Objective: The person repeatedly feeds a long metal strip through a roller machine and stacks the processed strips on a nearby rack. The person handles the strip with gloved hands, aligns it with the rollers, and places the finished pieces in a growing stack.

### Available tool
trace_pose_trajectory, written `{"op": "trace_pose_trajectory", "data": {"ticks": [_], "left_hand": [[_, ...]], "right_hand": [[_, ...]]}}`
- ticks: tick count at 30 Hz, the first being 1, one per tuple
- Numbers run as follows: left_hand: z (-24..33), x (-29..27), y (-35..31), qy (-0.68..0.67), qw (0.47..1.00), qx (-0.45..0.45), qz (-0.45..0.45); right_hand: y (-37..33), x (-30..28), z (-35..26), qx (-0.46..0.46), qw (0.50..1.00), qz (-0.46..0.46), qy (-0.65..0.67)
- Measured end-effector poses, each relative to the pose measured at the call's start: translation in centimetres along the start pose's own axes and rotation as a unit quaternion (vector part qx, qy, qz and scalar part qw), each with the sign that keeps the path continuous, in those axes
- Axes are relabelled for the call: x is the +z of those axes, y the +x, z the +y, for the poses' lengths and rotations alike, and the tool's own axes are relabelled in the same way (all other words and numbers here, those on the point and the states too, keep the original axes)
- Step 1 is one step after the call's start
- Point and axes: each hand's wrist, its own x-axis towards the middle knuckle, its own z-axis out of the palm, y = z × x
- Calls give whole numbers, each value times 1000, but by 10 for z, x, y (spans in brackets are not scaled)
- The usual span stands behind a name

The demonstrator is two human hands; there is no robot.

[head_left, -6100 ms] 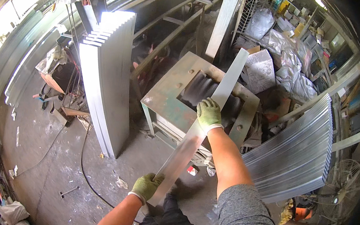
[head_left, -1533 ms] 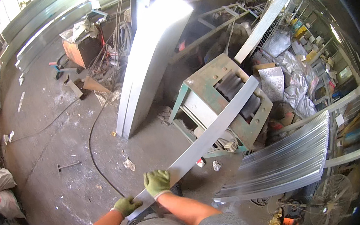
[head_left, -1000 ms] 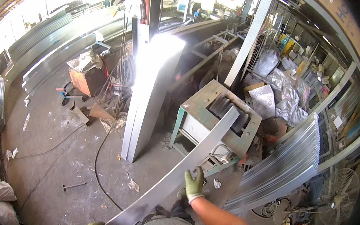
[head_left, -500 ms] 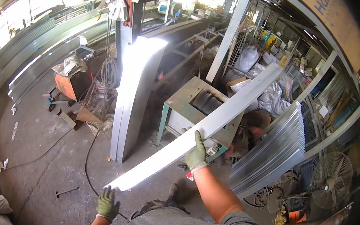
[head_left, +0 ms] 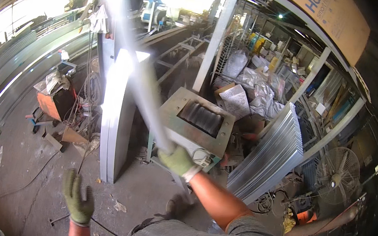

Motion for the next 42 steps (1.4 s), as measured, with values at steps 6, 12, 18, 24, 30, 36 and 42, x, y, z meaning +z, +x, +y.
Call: {"op": "trace_pose_trajectory", "data": {"ticks": [6, 12, 18, 24, 30, 36, 42], "left_hand": [[-23, -76, 32, 113, 991, 21, 68], [-39, -73, -37, 81, 922, -200, -322], [19, -25, -182, -58, 833, -221, -505], [49, 39, -249, 18, 819, -271, -506], [93, 114, -179, -18, 804, -297, -514], [131, 205, -85, -59, 777, -319, -540], [153, 278, -22, -109, 755, -316, -564]], "right_hand": [[-23, 46, -20, -207, 942, -175, -199], [-32, 48, 11, -246, 805, -375, -389], [-9, 35, 79, -292, 751, -453, -382], [23, 26, 135, -282, 709, -500, -410], [76, -5, 191, -267, 723, -414, -484], [144, -45, 236, -167, 747, -343, -545], [216, -98, 268, -136, 725, -332, -588]]}}
